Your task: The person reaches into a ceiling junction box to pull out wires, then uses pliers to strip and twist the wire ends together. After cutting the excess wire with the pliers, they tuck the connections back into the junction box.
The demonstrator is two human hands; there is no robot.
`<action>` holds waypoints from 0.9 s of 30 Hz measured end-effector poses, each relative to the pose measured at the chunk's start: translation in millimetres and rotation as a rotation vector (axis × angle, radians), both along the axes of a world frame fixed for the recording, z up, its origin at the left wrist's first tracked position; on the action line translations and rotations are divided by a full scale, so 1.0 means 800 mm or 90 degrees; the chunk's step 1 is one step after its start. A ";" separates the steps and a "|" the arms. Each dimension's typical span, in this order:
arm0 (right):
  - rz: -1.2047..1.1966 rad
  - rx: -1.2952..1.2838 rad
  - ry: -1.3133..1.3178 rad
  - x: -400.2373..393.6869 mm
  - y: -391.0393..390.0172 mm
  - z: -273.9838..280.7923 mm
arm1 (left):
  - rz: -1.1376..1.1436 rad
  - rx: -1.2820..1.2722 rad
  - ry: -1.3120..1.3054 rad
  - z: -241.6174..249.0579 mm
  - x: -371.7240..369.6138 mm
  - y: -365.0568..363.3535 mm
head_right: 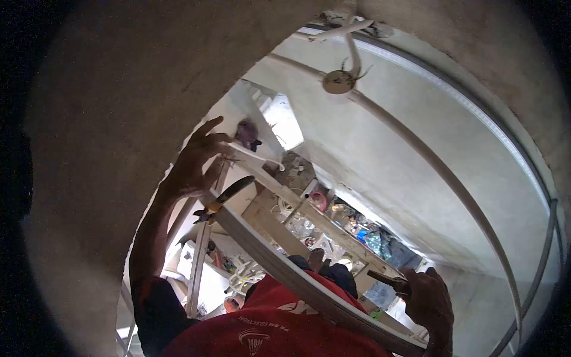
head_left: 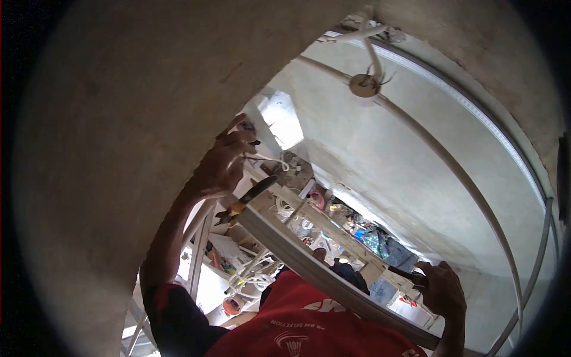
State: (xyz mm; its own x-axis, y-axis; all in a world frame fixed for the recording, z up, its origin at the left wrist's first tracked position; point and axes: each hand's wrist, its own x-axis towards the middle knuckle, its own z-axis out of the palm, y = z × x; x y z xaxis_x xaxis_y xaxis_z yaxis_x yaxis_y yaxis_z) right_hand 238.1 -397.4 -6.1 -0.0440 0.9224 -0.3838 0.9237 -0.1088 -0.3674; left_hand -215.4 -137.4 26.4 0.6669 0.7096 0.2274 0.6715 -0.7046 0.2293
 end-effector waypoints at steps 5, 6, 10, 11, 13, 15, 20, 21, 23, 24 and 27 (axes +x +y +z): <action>0.040 0.027 0.015 0.000 0.001 0.002 | 0.024 -0.001 0.028 -0.003 -0.003 -0.004; 0.049 0.028 0.016 -0.001 0.001 0.003 | 0.025 -0.001 0.027 -0.004 -0.004 -0.005; 0.047 0.031 -0.005 0.001 -0.001 -0.002 | 0.029 -0.012 0.007 -0.004 -0.008 -0.010; 0.036 0.005 -0.004 0.001 -0.001 -0.001 | 0.027 -0.019 -0.015 -0.004 -0.007 -0.012; 0.008 -0.017 -0.010 0.002 -0.001 0.000 | 0.038 -0.026 -0.034 0.002 -0.001 -0.020; 0.014 -0.023 0.017 0.003 -0.001 0.001 | 0.046 -0.032 -0.052 0.007 0.002 -0.028; 0.005 -0.036 0.013 0.005 -0.003 0.002 | 0.089 -0.076 -0.057 0.013 0.008 -0.052; 0.013 -0.037 0.005 0.005 -0.004 0.002 | 0.098 -0.079 -0.047 0.015 0.009 -0.057; 0.023 -0.027 -0.004 0.007 -0.006 0.000 | 0.093 -0.066 -0.024 0.025 0.020 -0.074; 0.035 -0.020 -0.013 0.008 -0.007 0.000 | 0.085 -0.019 -0.002 0.031 0.028 -0.083; 0.030 -0.012 -0.006 0.008 -0.007 0.000 | 0.077 0.057 0.039 0.050 0.054 -0.108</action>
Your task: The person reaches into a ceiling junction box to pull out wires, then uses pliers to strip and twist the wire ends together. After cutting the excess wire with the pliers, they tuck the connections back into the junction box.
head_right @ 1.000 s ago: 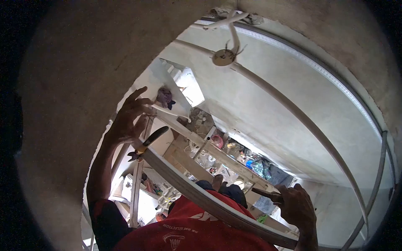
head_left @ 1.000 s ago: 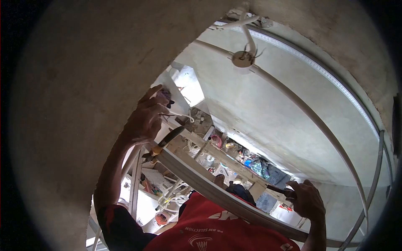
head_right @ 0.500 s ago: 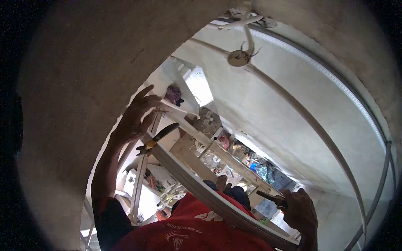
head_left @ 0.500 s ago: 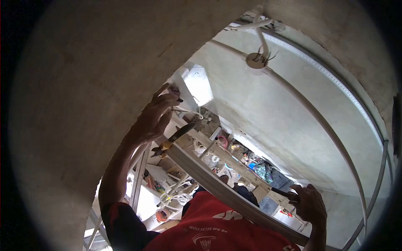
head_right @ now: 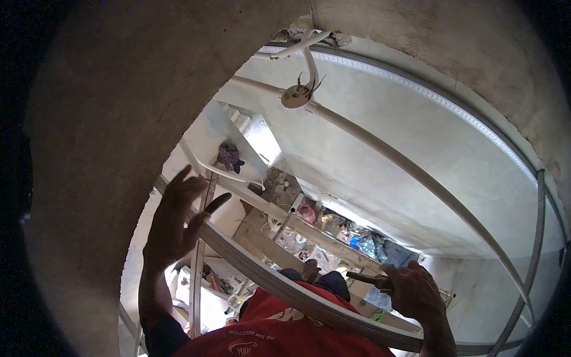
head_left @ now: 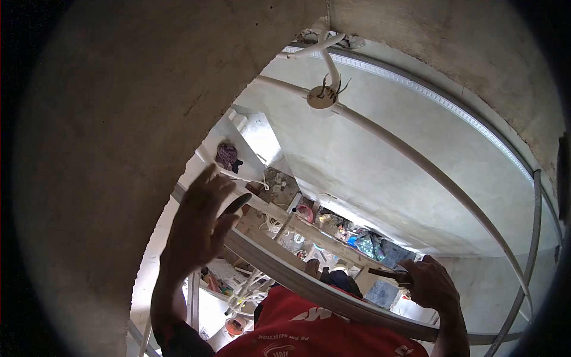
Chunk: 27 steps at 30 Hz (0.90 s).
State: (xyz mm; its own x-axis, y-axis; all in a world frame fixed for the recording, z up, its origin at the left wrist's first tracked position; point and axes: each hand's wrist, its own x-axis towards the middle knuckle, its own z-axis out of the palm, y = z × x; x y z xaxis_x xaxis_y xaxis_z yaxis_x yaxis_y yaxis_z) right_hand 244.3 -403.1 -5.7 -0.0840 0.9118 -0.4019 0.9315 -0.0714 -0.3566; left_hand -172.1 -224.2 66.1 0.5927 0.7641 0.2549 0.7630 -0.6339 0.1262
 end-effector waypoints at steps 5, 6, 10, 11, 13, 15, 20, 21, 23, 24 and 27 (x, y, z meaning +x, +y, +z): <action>0.011 0.015 0.022 0.003 -0.004 -0.005 | -0.145 -0.040 -0.141 0.001 0.048 -0.033; 0.015 0.027 0.034 0.003 -0.006 -0.008 | -0.168 -0.074 -0.195 -0.001 0.060 -0.037; 0.032 0.036 0.044 0.003 -0.005 -0.005 | -0.085 -0.150 -0.334 0.004 0.119 -0.027; 0.027 0.025 0.040 0.001 -0.003 -0.001 | -0.061 -0.198 -0.416 -0.003 0.133 -0.011; 0.024 0.026 0.038 -0.001 -0.006 0.001 | -0.003 -0.251 -0.573 -0.015 0.169 0.035; 0.031 0.027 0.045 -0.003 -0.006 0.005 | 0.055 -0.162 -0.623 -0.026 0.204 0.085; 0.041 0.012 0.061 -0.002 -0.006 0.002 | 0.140 0.065 -0.507 -0.067 0.240 0.176; 0.044 0.026 0.076 -0.002 -0.007 -0.002 | 0.143 0.118 -0.456 -0.068 0.245 0.184; 0.070 0.042 0.094 -0.002 -0.004 -0.005 | 0.174 0.086 -0.470 -0.071 0.252 0.193; 0.060 0.028 0.083 -0.005 -0.003 -0.004 | 0.175 0.074 -0.500 -0.069 0.253 0.193; 0.057 -0.012 0.058 -0.013 -0.001 -0.003 | 0.161 0.052 -0.536 -0.065 0.254 0.187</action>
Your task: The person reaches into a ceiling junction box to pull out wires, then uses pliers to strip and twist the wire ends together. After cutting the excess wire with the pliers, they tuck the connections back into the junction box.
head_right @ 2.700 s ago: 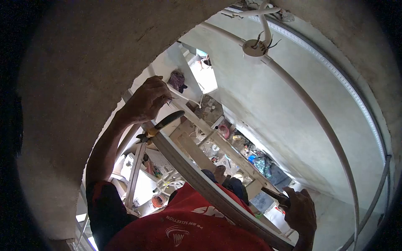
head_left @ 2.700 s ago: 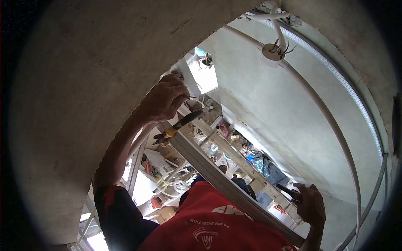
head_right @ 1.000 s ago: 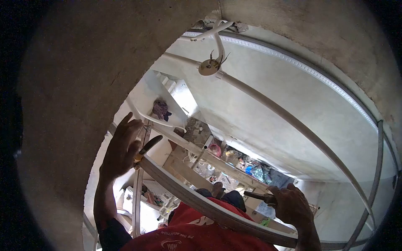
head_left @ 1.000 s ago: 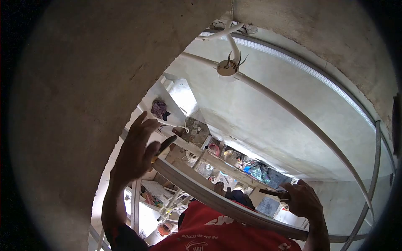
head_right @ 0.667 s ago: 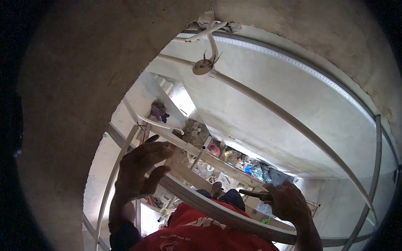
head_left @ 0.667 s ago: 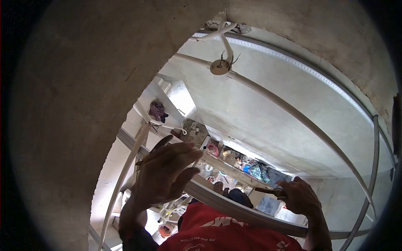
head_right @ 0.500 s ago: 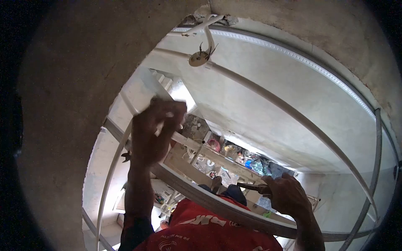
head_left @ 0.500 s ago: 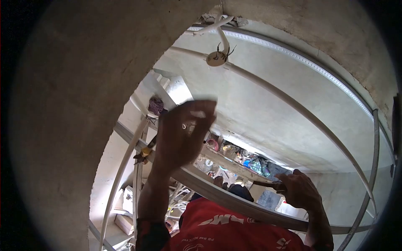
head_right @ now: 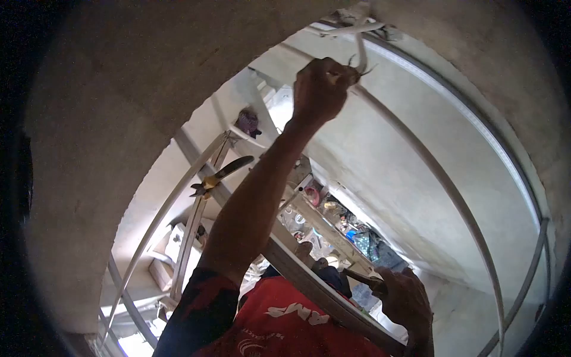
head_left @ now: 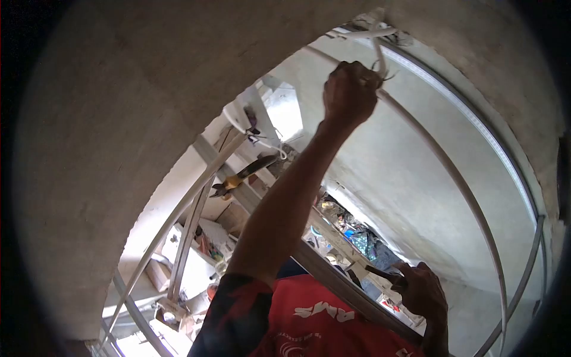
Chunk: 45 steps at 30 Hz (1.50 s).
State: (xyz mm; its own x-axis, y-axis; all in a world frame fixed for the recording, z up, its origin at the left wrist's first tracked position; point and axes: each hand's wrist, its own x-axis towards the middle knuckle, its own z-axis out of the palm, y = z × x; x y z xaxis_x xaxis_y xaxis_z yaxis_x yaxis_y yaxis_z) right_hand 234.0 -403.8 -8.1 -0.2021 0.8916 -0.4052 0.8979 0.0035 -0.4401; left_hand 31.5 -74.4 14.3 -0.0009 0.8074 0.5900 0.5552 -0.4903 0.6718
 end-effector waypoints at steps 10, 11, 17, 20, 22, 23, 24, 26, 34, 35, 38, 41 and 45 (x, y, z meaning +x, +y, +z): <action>-0.014 -0.051 -0.002 -0.010 0.006 -0.004 | -0.056 -0.005 -0.075 -0.012 0.000 0.001; -0.014 -0.065 0.002 -0.012 0.007 -0.004 | -0.073 -0.008 -0.083 -0.011 -0.002 0.003; 0.016 -0.080 -0.005 -0.012 0.006 -0.016 | -0.022 -0.057 -0.155 -0.012 0.000 0.003; 0.041 -0.054 -0.009 -0.008 0.003 -0.025 | -0.012 -0.051 -0.138 -0.013 0.002 0.001; 0.063 -0.024 -0.035 0.007 0.002 -0.030 | -0.013 -0.062 -0.166 -0.020 0.004 0.006; 0.099 -0.003 -0.061 0.015 0.001 -0.032 | -0.001 -0.079 -0.193 -0.022 0.005 0.009; 0.079 0.003 -0.070 0.021 0.003 -0.030 | -0.023 -0.128 -0.251 -0.020 0.006 0.009; 0.046 0.024 -0.051 0.031 0.011 -0.026 | -0.059 -0.191 -0.317 -0.026 0.005 0.019; 0.031 0.021 -0.052 0.060 0.002 -0.043 | -0.201 -0.320 -0.596 -0.016 -0.008 0.015; 0.026 0.022 -0.046 0.063 0.001 -0.046 | -0.204 -0.321 -0.588 -0.012 -0.011 0.014; 0.033 0.052 -0.038 0.068 0.002 -0.047 | -0.109 -0.239 -0.200 -0.006 -0.011 0.009; 0.041 0.041 -0.066 0.067 0.006 -0.045 | -0.075 -0.056 -0.136 -0.008 -0.007 0.007; 0.056 0.030 -0.076 0.066 0.011 -0.046 | -0.054 -0.086 -0.110 -0.002 -0.010 0.004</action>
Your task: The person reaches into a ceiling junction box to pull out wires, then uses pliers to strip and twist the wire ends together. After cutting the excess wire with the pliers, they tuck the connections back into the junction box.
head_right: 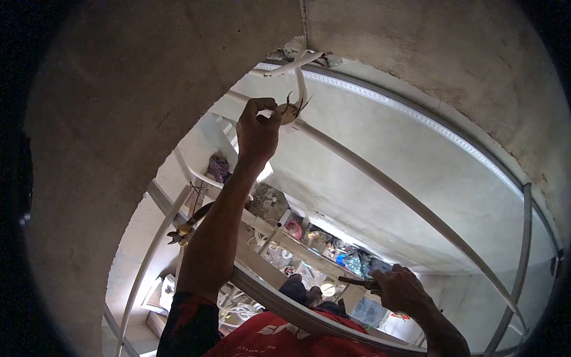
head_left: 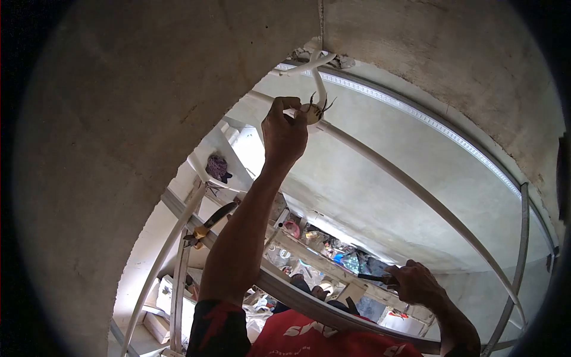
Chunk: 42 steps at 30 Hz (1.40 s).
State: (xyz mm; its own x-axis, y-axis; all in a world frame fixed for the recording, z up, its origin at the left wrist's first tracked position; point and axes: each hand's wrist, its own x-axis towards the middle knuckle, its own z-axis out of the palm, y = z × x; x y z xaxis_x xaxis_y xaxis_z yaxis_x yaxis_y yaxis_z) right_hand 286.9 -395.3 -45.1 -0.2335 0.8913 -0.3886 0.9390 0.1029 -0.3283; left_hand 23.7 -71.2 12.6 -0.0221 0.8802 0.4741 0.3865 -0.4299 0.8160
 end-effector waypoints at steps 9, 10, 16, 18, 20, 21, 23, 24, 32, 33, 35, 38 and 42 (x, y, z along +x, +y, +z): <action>-0.011 0.022 0.013 0.009 -0.001 0.002 | -0.180 -0.255 -0.426 -0.016 -0.020 0.022; -0.023 0.023 0.019 0.012 0.000 0.001 | -0.222 -0.321 -0.575 -0.015 -0.022 0.019; -0.023 0.023 0.015 0.011 0.002 -0.001 | -0.216 -0.340 -0.545 -0.016 -0.024 0.023; -0.028 0.031 0.021 0.011 0.002 -0.006 | -0.176 -0.315 -0.438 -0.009 -0.018 0.022; -0.020 0.034 0.063 0.013 0.002 -0.011 | -0.015 0.012 0.013 -0.004 -0.012 0.013; -0.021 0.033 0.065 0.010 0.003 -0.009 | 0.008 0.108 0.125 -0.004 -0.012 0.008; -0.031 0.006 0.037 0.002 0.008 -0.002 | 0.009 0.200 0.155 -0.009 -0.007 0.010; -0.032 0.004 0.041 0.002 0.007 -0.007 | 0.010 0.291 0.182 -0.013 -0.005 0.010; 0.003 0.016 0.051 0.003 0.006 -0.023 | -0.038 0.154 0.121 -0.019 -0.001 0.010; 0.003 0.014 0.053 0.002 0.006 -0.020 | -0.029 0.149 0.103 -0.017 0.000 0.009; -0.002 0.016 0.065 0.002 0.008 -0.009 | -0.016 0.141 0.084 -0.015 0.000 0.007; 0.006 0.044 0.087 0.013 0.003 -0.021 | -0.009 0.114 0.025 -0.008 -0.005 0.009; -0.019 0.041 0.057 0.013 0.006 0.007 | -0.040 0.143 0.001 0.008 -0.017 0.022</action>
